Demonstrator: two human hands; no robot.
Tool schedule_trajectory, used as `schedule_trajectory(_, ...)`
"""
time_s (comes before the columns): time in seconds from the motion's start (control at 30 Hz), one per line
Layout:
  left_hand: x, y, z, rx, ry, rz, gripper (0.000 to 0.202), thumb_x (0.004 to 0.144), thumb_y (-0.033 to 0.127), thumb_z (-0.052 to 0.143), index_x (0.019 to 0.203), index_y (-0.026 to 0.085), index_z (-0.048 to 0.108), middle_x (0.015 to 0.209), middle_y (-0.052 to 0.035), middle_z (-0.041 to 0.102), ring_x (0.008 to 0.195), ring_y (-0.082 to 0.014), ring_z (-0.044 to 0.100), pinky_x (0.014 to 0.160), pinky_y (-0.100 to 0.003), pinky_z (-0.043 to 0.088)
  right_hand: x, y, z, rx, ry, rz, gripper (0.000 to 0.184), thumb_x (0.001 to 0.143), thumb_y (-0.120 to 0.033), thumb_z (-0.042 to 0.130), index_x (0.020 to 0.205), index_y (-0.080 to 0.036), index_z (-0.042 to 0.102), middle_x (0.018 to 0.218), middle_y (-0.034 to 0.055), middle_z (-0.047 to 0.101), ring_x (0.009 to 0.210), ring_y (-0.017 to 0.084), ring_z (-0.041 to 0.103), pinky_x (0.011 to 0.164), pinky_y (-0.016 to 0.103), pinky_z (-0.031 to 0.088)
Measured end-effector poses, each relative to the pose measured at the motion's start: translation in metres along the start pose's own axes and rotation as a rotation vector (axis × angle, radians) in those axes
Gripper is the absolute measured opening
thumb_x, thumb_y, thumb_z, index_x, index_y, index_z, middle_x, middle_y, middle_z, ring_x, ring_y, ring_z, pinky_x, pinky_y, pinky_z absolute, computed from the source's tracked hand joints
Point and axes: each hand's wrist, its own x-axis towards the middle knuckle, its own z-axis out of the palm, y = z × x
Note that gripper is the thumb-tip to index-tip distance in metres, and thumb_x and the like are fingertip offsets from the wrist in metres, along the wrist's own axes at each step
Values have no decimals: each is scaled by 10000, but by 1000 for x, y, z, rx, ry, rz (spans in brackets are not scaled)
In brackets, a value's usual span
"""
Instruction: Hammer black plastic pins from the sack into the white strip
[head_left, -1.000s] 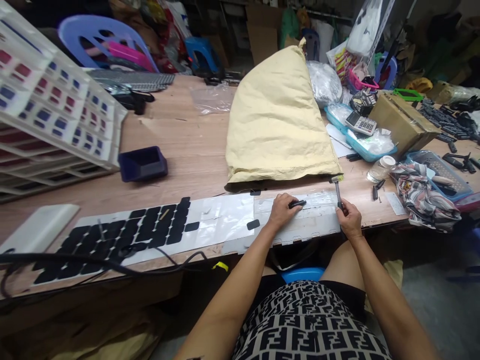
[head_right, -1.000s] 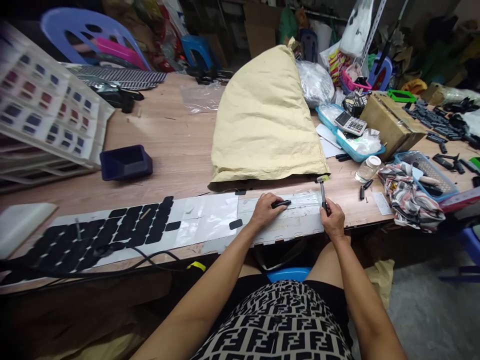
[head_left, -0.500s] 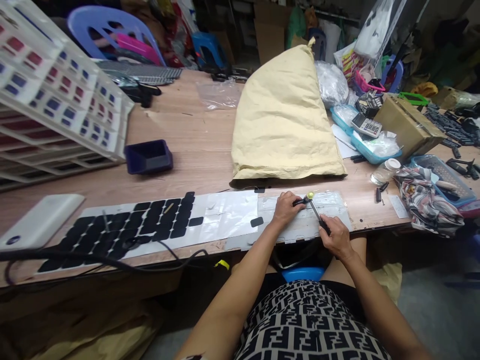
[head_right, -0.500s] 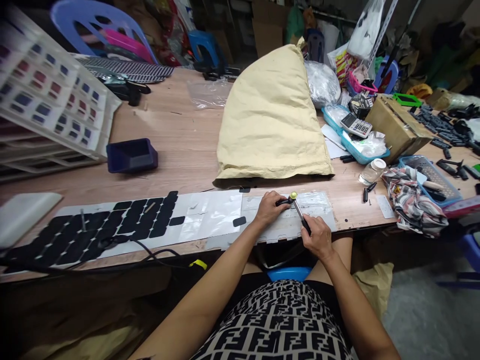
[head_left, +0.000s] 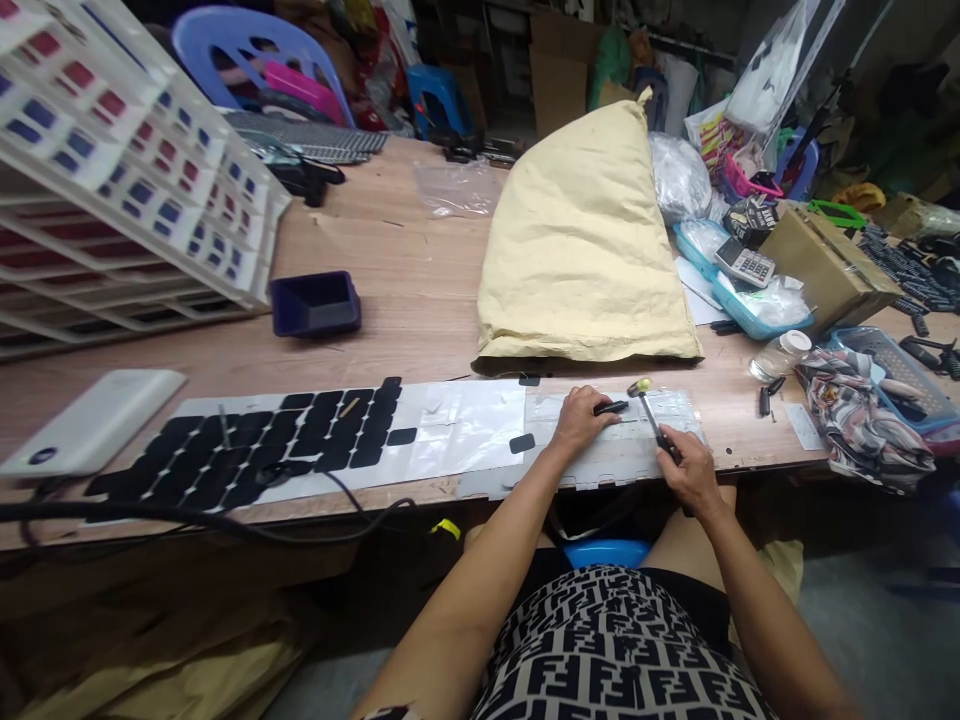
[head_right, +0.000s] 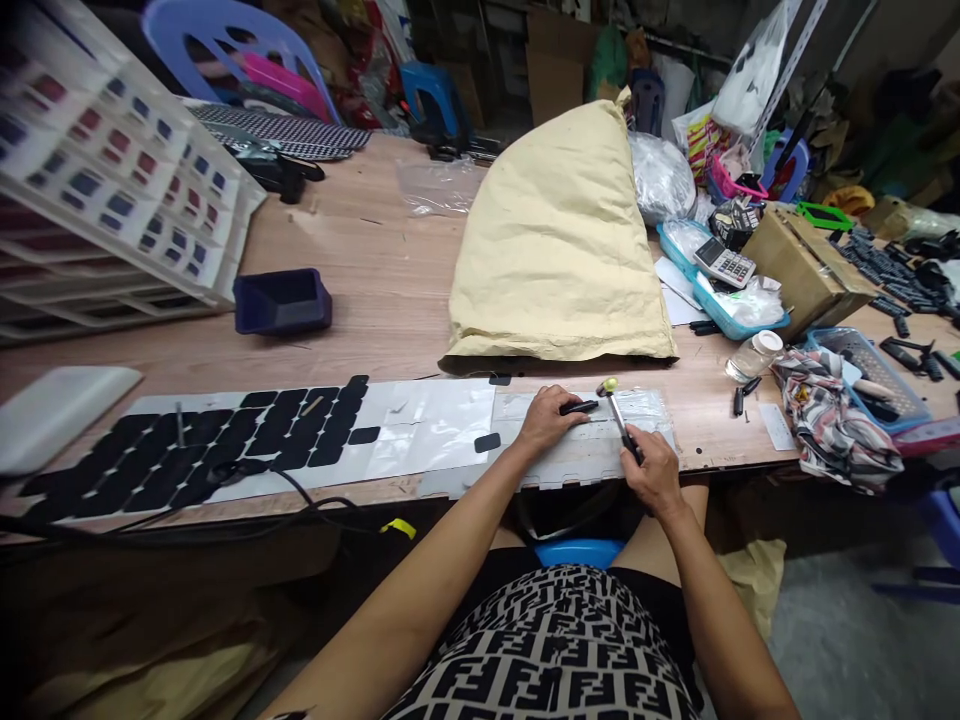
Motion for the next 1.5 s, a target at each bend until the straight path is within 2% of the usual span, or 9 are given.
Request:
schedule_trajectory(0.27,-8,14,-12,-69,-2,58,178,847,354,704,932,199,726,898,-46,674,909,-213,579,856,-351,453,11,59,-14,138,213,401,481,858,-421,578,1224,-132,698,794,36,693,674,177,589,720,313,516)
schedule_trajectory(0.5,-136,36,-14,-221,-449,1,386,894,568,563,1080,261,706,892,-43,723,746,-188,637,733,-308,498,5,68,-7,199,207,356,508,855,-429,608,1267,-140,681,842,28,667,672,149,544,678,279,493)
schedule_trajectory(0.67,-176,2,23,-87,-417,-292,393,902,557,549,1096,253,707,831,-37,737,768,-213,689,721,-297,502,6,69,-6,194,218,354,509,854,-421,605,1271,-139,681,836,28,656,658,147,530,663,278,489)
schedule_trajectory(0.83,-159,-18,30,155,-508,-480,435,880,504,603,1193,217,695,924,-110,748,991,-306,702,778,-333,492,7,66,-7,182,234,354,507,833,-414,621,1245,-130,698,779,14,621,623,138,492,628,267,470)
schedule_trajectory(1.03,-131,31,-29,-239,-739,-245,369,839,525,643,1028,224,743,690,1,664,641,-171,616,584,-256,412,7,66,-6,187,231,361,506,832,-421,624,1239,-131,699,775,13,621,615,135,480,621,266,464)
schedule_trajectory(1.1,-100,38,-50,-301,-618,-262,418,881,574,571,1017,214,735,691,-2,654,619,-163,590,568,-259,416,7,66,-6,184,231,361,510,831,-424,624,1238,-125,699,772,15,620,613,135,480,614,265,462)
schedule_trajectory(1.23,-15,16,-70,140,37,-352,299,901,377,557,1077,186,706,833,-60,663,800,-218,623,747,-319,478,6,65,-7,178,227,352,509,837,-423,618,1239,-121,698,771,18,625,615,136,491,615,265,465)
schedule_trajectory(1.3,21,-1,-71,338,230,-368,270,903,306,531,1058,155,692,1011,-124,651,983,-263,614,877,-354,480,6,64,-8,168,228,350,497,840,-419,613,1231,-125,703,756,15,626,609,136,497,615,265,467)
schedule_trajectory(1.5,63,-26,-64,542,269,-476,222,857,268,573,1011,151,681,1169,-178,616,1151,-348,564,937,-424,490,4,64,-7,154,228,343,469,847,-404,604,1220,-139,707,744,10,624,598,133,499,590,251,457)
